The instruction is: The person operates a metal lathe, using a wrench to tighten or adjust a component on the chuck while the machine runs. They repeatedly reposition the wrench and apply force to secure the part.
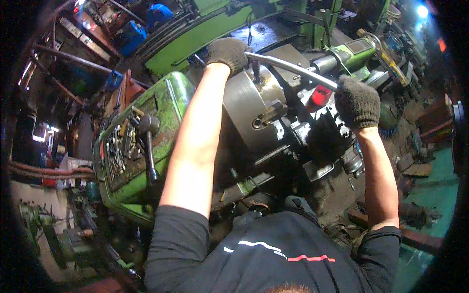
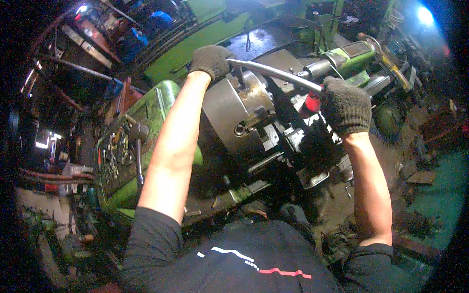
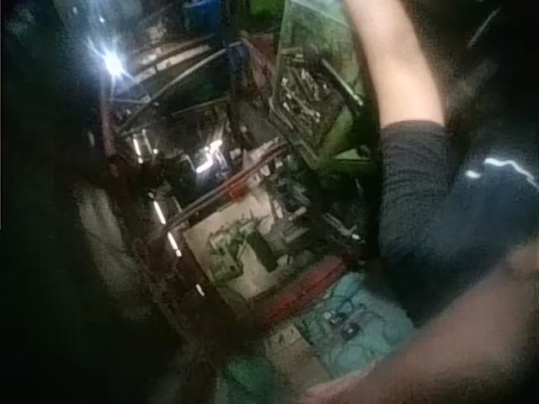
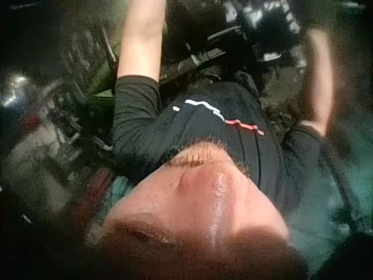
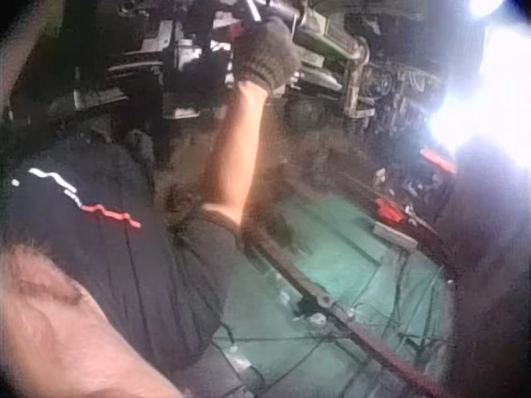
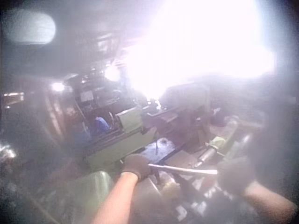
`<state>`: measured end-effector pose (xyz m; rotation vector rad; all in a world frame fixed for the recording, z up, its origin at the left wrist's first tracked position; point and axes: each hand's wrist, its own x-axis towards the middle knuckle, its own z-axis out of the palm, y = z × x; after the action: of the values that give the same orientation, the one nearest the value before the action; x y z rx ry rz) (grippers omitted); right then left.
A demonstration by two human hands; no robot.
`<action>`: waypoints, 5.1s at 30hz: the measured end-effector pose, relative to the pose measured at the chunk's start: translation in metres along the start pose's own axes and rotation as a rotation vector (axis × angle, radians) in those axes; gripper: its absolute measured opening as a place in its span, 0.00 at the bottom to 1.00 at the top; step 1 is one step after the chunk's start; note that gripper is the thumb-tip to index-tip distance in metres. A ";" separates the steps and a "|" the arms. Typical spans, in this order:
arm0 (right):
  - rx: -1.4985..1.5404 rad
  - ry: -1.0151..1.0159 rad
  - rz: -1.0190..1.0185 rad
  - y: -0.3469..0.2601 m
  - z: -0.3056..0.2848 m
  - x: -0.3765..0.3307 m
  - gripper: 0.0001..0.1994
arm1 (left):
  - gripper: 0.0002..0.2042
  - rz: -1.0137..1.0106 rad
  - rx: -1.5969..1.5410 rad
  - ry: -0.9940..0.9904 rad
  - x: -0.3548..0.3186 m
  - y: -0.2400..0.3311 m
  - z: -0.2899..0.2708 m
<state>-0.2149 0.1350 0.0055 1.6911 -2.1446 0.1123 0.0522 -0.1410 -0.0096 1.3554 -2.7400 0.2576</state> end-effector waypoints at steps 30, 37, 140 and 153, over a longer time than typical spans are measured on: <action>0.233 -0.066 -0.585 0.061 0.138 0.322 0.29 | 0.23 -0.440 -0.094 0.115 -0.064 0.056 -0.014; 0.110 -0.067 -0.143 0.059 0.021 0.111 0.24 | 0.15 0.075 -0.065 0.032 0.004 -0.033 0.019; 2.458 -0.657 0.533 -0.296 -0.037 -0.086 0.10 | 0.09 0.562 0.067 0.157 0.077 0.020 0.012; 2.431 -1.099 0.487 -0.156 -0.074 -0.072 0.30 | 0.08 0.678 0.367 0.274 0.046 0.012 -0.073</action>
<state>-0.0341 0.1826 0.0190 -0.4029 0.6766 -1.0239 0.0144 -0.1561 0.0674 0.3238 -2.8828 0.9377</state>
